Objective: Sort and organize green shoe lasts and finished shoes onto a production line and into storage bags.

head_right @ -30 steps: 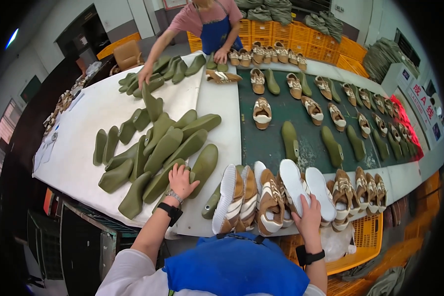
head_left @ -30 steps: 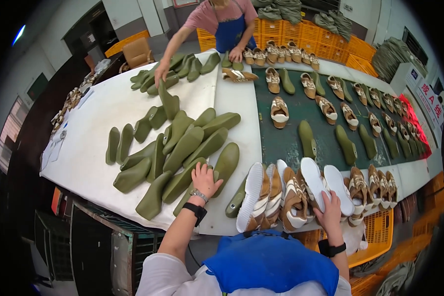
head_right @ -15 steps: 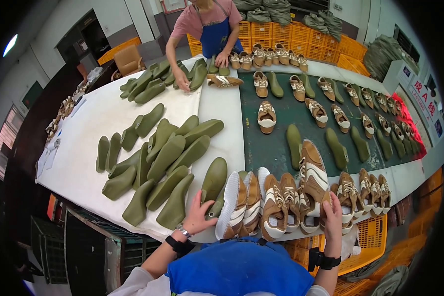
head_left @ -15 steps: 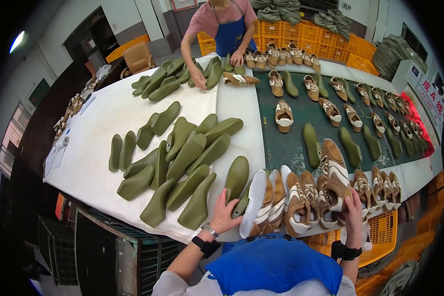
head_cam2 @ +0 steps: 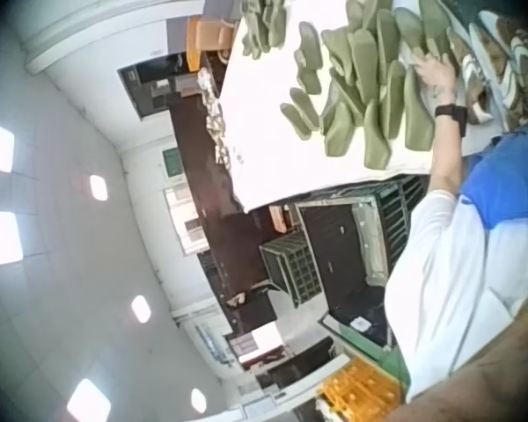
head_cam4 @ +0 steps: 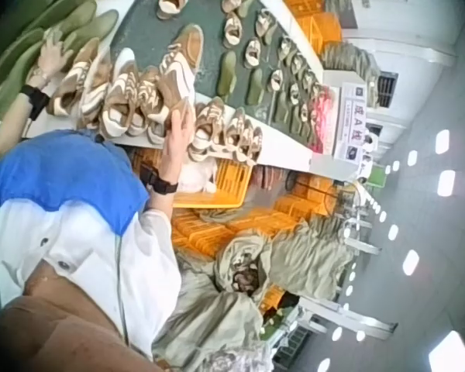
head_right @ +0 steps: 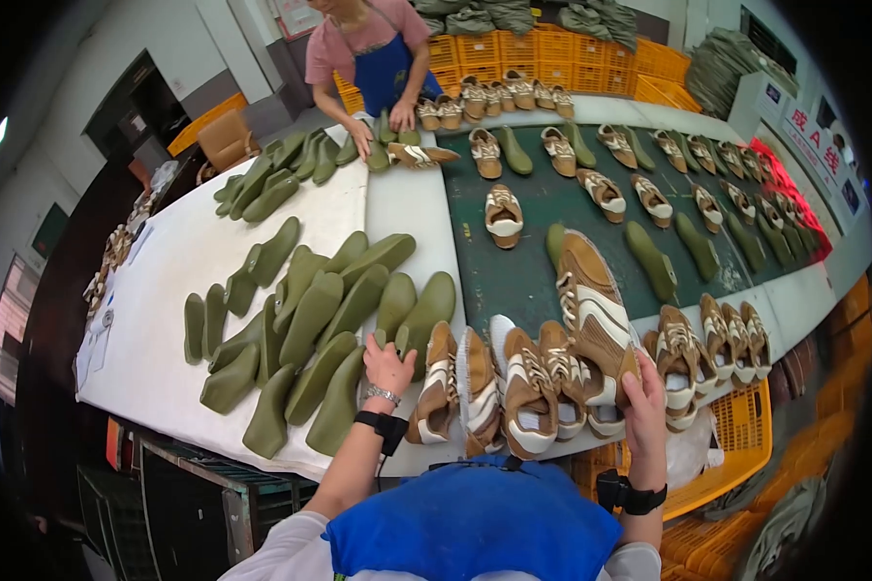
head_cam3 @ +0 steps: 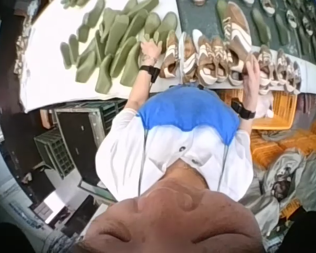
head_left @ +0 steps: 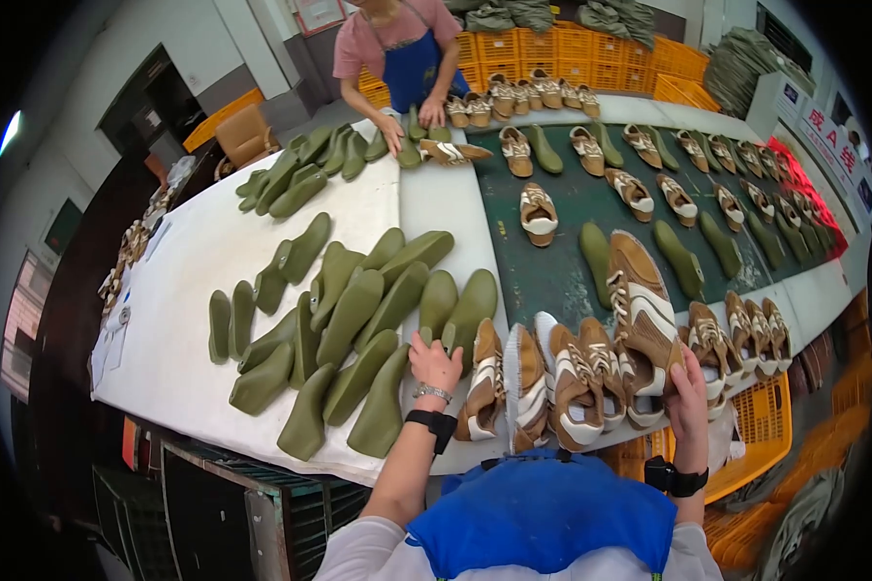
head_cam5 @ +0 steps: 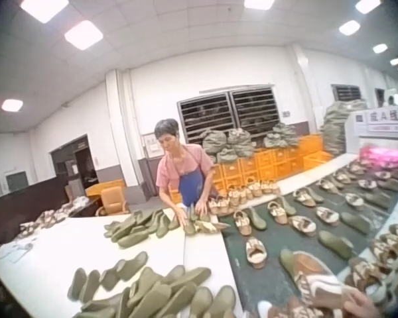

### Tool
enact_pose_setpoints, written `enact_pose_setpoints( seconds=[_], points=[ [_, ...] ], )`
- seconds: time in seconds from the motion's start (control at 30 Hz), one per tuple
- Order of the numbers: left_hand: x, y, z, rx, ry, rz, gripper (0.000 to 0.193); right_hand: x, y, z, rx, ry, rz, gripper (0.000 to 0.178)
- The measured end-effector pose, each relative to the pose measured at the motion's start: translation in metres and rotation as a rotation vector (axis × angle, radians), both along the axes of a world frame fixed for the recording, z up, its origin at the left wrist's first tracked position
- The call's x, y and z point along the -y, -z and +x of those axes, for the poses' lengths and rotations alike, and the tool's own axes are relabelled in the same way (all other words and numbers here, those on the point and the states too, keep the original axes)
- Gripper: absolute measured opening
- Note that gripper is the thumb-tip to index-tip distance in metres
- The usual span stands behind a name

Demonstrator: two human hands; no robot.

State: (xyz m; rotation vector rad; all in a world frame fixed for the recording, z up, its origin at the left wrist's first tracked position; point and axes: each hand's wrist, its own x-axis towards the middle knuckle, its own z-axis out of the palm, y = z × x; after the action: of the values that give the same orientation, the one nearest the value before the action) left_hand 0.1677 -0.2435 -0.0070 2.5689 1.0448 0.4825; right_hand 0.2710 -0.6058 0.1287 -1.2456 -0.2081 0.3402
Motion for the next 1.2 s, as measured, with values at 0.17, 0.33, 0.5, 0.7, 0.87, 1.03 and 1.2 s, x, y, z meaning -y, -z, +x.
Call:
enact_pose_setpoints(
  seconds=[0.17,0.33,0.5,0.7,0.87,1.03,1.2],
  points=[
    [0.006,-0.005,-0.022,0.131,0.148,0.073,0.053,0.002,-0.001,-0.011,-0.168,0.024,0.228,0.043],
    [0.038,-0.034,-0.064,0.113,0.34,-0.287,0.057,0.006,-0.002,-0.01,-0.178,0.032,0.231,0.044],
    [0.051,-0.012,-0.083,-0.022,0.259,-0.635,0.058,-0.01,0.004,-0.012,-0.439,-0.084,0.385,0.043],
    [0.033,-0.049,-0.076,0.325,0.165,-1.12,0.034,-0.024,0.028,-0.016,-0.713,-0.231,0.573,0.045],
    [0.034,-0.024,-0.075,0.246,0.161,-1.185,0.032,-0.017,0.031,-0.013,-0.729,-0.237,0.614,0.045],
    [0.024,-0.005,-0.074,0.113,-0.024,-1.577,0.024,0.007,0.043,-0.017,-0.649,-0.215,0.362,0.048],
    [0.037,-0.051,-0.058,0.231,-0.05,-1.893,0.028,0.029,0.075,-0.025,-0.107,0.052,-0.706,0.041]
  ],
)
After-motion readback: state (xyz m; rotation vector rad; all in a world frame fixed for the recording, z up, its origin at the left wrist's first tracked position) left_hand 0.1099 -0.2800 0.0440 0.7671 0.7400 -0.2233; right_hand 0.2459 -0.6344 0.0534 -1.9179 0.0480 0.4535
